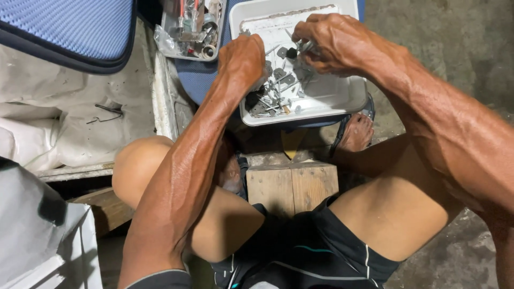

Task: Sorting and inspecting small metal hardware components in a plastic tray

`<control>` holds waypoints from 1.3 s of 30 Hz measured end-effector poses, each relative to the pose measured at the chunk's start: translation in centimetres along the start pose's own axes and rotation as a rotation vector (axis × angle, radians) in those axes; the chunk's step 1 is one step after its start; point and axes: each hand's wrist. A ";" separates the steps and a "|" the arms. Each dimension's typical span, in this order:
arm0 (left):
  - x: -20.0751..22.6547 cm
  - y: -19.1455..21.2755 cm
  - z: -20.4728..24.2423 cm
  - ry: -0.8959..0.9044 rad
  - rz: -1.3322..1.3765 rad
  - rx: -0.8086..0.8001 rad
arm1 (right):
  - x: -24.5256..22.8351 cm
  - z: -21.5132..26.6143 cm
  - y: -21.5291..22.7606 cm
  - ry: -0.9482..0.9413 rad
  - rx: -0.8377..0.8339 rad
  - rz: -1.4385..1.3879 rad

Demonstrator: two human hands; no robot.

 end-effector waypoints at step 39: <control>3.7 3.6 3.5 -0.288 0.755 0.144 | 1.2 1.2 2.7 -0.139 0.316 -0.864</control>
Point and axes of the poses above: each hand's wrist, its own z-axis away from the middle knuckle, its own y-axis out of the back of the hand, x = y × z, and after that the axes turned 7 degrees about -x, right-handed
